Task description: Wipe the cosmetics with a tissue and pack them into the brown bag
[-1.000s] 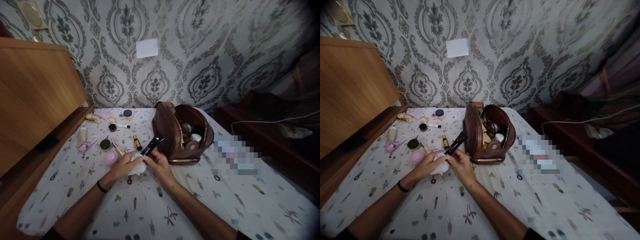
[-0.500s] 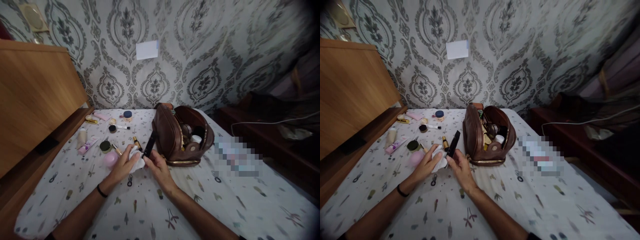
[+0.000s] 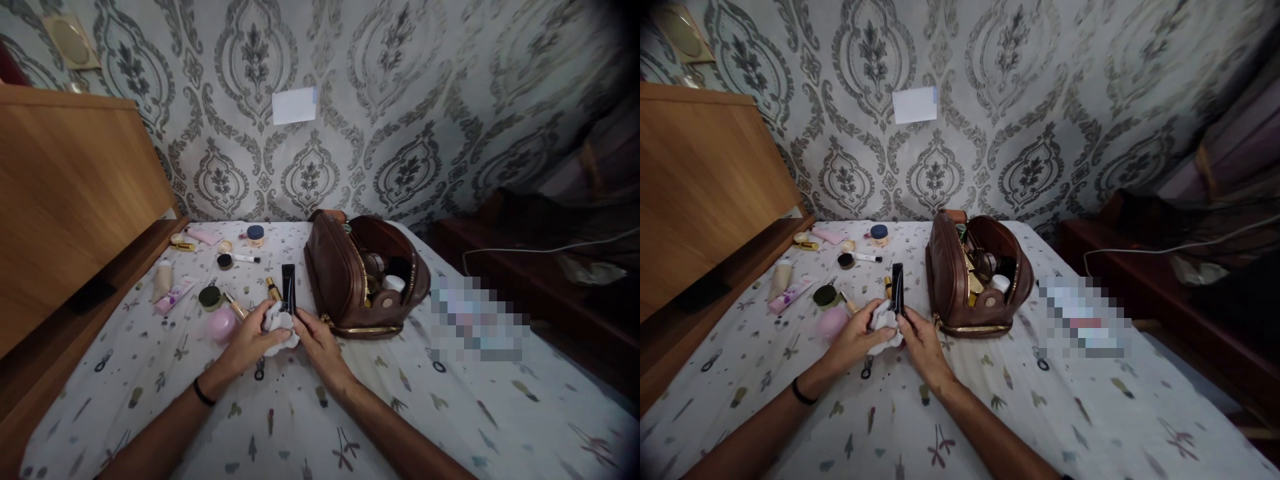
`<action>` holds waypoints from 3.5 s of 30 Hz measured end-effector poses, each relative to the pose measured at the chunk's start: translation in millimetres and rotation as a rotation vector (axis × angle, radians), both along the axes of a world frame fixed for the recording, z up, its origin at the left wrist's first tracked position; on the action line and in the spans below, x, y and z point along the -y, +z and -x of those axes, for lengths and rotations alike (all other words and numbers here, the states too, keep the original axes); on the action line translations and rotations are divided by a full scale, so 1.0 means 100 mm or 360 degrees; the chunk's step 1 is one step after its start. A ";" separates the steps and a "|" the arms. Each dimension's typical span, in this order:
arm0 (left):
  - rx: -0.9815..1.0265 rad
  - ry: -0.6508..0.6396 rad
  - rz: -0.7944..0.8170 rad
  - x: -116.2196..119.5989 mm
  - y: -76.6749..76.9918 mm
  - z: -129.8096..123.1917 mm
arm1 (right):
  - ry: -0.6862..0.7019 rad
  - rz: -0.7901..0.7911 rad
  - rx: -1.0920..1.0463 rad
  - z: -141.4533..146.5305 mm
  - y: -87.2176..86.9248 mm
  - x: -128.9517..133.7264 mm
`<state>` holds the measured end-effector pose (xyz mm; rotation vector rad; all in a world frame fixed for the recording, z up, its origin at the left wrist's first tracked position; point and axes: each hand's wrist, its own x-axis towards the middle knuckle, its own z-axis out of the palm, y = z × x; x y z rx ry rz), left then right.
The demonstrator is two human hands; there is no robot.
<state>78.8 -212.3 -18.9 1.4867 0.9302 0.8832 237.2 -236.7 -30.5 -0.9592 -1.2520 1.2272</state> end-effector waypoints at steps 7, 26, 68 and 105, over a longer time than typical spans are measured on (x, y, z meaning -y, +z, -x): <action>0.0205 0.0057 0.0133 -0.03 0.01 0.00 | 0.0095 -0.0059 0.0134 0.00 0.03 0.05; 0.0672 0.0769 0.0111 -0.12 0.04 0.01 | 0.0163 0.0033 0.0289 0.02 -0.23 0.04; 0.0826 0.0253 0.0577 0.00 0.03 -0.07 | 0.0267 0.0603 -0.0527 0.09 -0.10 0.03; 0.1281 0.0775 0.0499 -0.19 0.20 0.08 | 0.0253 0.0415 -0.0182 0.12 -0.12 0.07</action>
